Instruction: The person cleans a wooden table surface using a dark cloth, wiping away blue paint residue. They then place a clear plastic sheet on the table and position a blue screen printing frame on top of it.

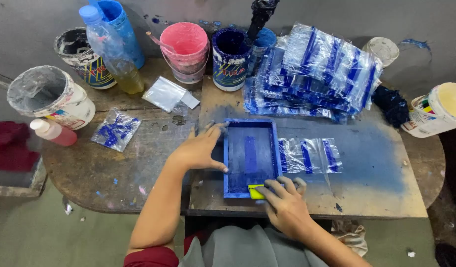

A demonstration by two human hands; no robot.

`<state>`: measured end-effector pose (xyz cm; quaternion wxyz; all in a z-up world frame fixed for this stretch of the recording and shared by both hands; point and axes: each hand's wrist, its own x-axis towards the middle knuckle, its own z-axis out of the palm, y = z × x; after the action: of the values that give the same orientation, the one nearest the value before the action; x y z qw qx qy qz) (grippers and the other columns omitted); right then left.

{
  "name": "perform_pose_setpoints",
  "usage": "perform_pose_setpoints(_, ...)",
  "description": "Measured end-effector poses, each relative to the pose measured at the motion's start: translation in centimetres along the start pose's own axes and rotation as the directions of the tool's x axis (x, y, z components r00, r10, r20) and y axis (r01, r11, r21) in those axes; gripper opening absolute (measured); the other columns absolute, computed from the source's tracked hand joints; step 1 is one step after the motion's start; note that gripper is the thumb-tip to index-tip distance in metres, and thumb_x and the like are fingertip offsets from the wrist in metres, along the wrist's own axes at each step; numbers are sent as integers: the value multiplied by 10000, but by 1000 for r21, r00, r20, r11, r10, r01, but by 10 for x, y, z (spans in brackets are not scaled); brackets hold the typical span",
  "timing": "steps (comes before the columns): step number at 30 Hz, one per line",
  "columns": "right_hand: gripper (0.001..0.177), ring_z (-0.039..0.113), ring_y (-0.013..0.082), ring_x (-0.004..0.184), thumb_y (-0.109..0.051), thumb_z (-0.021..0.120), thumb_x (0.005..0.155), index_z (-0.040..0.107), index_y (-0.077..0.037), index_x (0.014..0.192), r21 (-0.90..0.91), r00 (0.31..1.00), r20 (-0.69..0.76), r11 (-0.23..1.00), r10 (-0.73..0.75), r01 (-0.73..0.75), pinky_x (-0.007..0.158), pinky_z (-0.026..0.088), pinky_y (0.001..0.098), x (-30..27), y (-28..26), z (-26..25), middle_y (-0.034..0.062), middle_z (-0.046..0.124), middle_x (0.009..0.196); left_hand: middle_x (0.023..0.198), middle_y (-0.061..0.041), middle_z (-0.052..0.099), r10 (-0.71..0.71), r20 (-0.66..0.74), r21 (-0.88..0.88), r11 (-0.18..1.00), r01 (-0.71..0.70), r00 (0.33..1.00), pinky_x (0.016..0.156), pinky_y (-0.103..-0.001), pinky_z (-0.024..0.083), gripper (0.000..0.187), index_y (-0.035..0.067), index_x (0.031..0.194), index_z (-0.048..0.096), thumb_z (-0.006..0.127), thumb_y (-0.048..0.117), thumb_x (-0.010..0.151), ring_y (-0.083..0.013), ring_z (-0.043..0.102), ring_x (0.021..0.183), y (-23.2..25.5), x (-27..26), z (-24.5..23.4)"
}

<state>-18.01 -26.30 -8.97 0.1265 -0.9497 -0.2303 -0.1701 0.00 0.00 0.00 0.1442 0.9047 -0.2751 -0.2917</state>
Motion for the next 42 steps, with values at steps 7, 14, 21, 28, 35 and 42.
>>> perform_pose_setpoints(7,561,485,257,1267,-216,764,779,663,-265,1329,-13,963,-225,988,149,-156,1131,241,456,-15,49,-3,15,631,1315,1744,-77,11,56,-87,12,998,-55,995,1230,-676,81,1034,40,1505,288,821,580,803,-347,24,1596,-3,-2,-2)
perform_pose_setpoints(14,350,525,323,1148,-212,653,896,744,-295,1224,-235,841,-286,817,459,-526,980,426,453,-27,106,-23,38,631,1268,1429,-219,598,-123,-135,26,991,128,983,1214,-578,262,720,-3,1426,554,596,563,983,-364,517,1398,8,-1,-2)
perform_pose_setpoints(21,257,559,322,1174,-263,643,939,775,-330,1149,-250,790,-210,749,576,-613,924,539,425,-11,90,-43,14,641,1292,1250,-148,748,-162,-130,-9,987,162,978,1192,-551,250,578,50,1289,702,614,533,983,-309,663,1218,21,-2,-3)
perform_pose_setpoints(28,287,539,327,1249,-315,629,944,744,-407,1191,-305,775,-177,715,607,-630,953,572,436,-24,102,-26,-10,610,1322,1082,-131,795,-156,-143,-32,988,153,977,1169,-522,247,480,90,1168,766,618,507,983,-290,722,1065,18,6,6)
perform_pose_setpoints(35,292,445,373,1275,-270,588,956,778,-325,1171,-213,759,-157,728,632,-651,1034,236,492,-36,117,-6,18,621,1440,622,-11,618,-219,-97,-38,976,216,971,1140,-490,318,451,148,684,557,593,487,979,-253,602,668,16,18,8)
perform_pose_setpoints(42,276,451,367,1264,-271,592,959,782,-347,1143,-231,754,-170,718,635,-657,1008,232,481,-34,116,-8,26,633,1442,546,-14,501,-195,-129,-66,980,188,972,1100,-454,346,475,140,633,463,603,450,965,-250,516,583,9,21,12)
